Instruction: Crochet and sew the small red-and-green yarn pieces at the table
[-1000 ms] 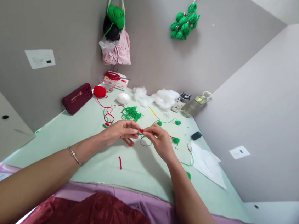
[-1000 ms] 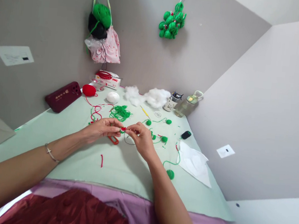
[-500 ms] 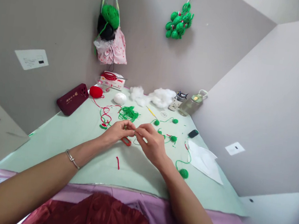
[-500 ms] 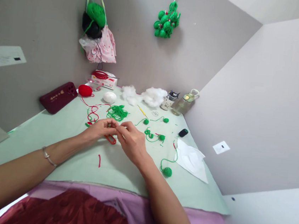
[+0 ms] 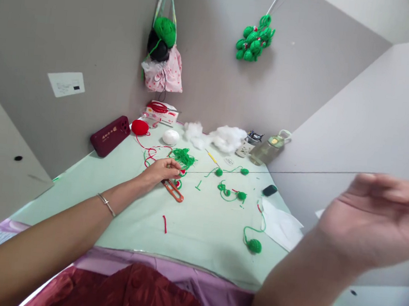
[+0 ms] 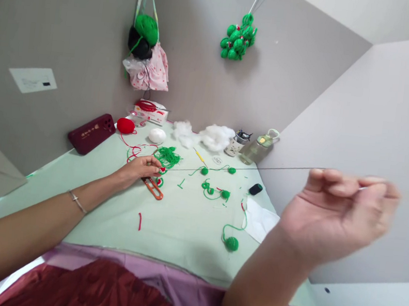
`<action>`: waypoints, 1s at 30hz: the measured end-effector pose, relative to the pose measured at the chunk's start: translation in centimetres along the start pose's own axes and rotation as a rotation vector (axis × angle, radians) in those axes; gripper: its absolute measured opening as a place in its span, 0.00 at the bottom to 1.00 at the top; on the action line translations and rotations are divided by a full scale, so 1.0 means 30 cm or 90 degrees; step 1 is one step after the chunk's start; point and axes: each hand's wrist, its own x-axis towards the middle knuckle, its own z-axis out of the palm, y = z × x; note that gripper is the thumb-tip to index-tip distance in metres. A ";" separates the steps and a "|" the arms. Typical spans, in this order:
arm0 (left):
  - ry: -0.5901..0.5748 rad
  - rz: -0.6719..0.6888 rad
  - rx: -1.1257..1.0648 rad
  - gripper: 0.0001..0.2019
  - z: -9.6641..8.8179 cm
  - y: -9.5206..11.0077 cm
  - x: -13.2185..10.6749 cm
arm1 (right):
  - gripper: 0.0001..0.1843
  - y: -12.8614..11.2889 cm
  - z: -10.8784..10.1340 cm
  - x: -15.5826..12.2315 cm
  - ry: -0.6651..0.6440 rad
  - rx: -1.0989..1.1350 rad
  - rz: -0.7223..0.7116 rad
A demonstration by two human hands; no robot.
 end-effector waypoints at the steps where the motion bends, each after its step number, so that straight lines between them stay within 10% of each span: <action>1: -0.002 -0.003 -0.006 0.16 -0.002 -0.002 0.003 | 0.16 0.023 0.006 0.012 0.009 -0.044 0.003; 10: -0.002 -0.005 -0.058 0.18 -0.023 -0.019 0.019 | 0.14 0.215 0.177 0.144 0.053 -0.419 0.071; 16: 0.003 0.025 -0.052 0.19 -0.016 0.002 0.008 | 0.11 0.097 0.511 0.024 -0.388 -0.277 -0.176; 19: 0.011 0.039 -0.059 0.19 -0.015 0.017 0.002 | 0.09 0.068 0.615 -0.027 -0.476 -0.375 -0.270; 30: -0.014 0.062 -0.123 0.14 -0.025 0.017 0.000 | 0.14 0.054 0.601 -0.025 -0.513 -0.510 -0.155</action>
